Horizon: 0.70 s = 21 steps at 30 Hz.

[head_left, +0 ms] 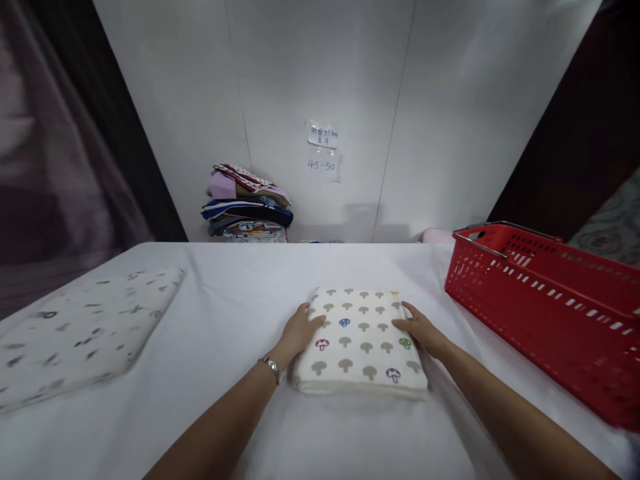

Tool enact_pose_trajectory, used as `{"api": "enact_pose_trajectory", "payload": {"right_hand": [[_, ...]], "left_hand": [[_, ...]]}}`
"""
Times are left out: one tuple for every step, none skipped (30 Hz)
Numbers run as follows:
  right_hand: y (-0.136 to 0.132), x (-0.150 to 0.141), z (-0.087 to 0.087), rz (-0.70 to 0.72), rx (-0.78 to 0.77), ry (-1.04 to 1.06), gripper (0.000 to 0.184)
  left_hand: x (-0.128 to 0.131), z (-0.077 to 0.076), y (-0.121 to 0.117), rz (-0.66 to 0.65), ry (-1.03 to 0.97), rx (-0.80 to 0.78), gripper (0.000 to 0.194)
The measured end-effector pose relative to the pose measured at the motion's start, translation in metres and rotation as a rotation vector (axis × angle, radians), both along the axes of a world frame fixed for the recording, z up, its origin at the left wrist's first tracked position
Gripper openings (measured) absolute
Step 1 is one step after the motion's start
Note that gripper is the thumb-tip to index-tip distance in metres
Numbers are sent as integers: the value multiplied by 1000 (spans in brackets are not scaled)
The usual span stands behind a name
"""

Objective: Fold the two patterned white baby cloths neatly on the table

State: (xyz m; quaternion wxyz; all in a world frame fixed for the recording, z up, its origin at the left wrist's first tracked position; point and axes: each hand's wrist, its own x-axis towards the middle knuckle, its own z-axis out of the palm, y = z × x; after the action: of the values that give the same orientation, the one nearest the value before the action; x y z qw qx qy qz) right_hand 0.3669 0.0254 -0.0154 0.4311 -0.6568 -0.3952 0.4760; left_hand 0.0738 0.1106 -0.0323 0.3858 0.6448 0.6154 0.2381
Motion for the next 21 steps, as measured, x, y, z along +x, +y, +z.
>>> {"api": "enact_pose_trajectory", "payload": {"right_hand": [[3,2,-2,37,-34,-75,89],[6,4,-2,68,-69,-205,90],[10,7,-1,92,-90,-380,91],[14,10,0,110,-84,-574,91],[18,11,3,130,-42,-753,89],[22,12,6,159,30,-889,85],[27,11,9,199,117,-973,79],[32,8,12,256,199,-1010,72],[39,4,15,321,252,-1014,67],[46,-1,17,389,269,-1000,63],[54,-6,18,449,259,-978,63],[63,-12,19,497,235,-954,64],[72,-17,19,534,204,-931,66],[82,-21,18,560,171,-912,68],[91,-25,17,576,137,-899,71],[100,-27,16,590,102,-889,74],[109,-28,14,602,66,-881,77],[116,-28,14,613,30,-875,80],[121,-27,13,620,-1,-870,82],[124,-25,13,624,-26,-867,85],[125,-22,13,625,-49,-864,86]], "left_hand": [[-1,-1,-1,1,5,-6,65],[-2,-2,-2,-1,15,-14,66],[-3,-2,-3,-3,24,-16,68],[-3,-2,-4,-4,31,-16,68],[-4,0,-6,-5,34,-14,69],[-5,1,-8,-1,36,-15,69],[-6,3,-10,4,33,-12,70],[-8,5,-13,8,28,-4,72],[-9,6,-17,7,21,3,74],[-11,7,-21,-1,15,8,76],[-13,7,-26,-18,8,11,77],[-15,6,-31,-38,0,14,78],[-16,5,-35,-58,-7,16,77],[-16,4,-38,-70,-11,13,77],[-16,3,-41,-76,-17,8,76],[-16,2,-41,-77,-25,4,76],[-15,3,-40,-76,-34,1,76],[-15,5,-36,-79,-43,2,78],[-15,8,-30,-90,-46,14,79],[-16,12,-22,-107,-31,40,81],[-17,16,-13,-125,-1,69,82]]}}
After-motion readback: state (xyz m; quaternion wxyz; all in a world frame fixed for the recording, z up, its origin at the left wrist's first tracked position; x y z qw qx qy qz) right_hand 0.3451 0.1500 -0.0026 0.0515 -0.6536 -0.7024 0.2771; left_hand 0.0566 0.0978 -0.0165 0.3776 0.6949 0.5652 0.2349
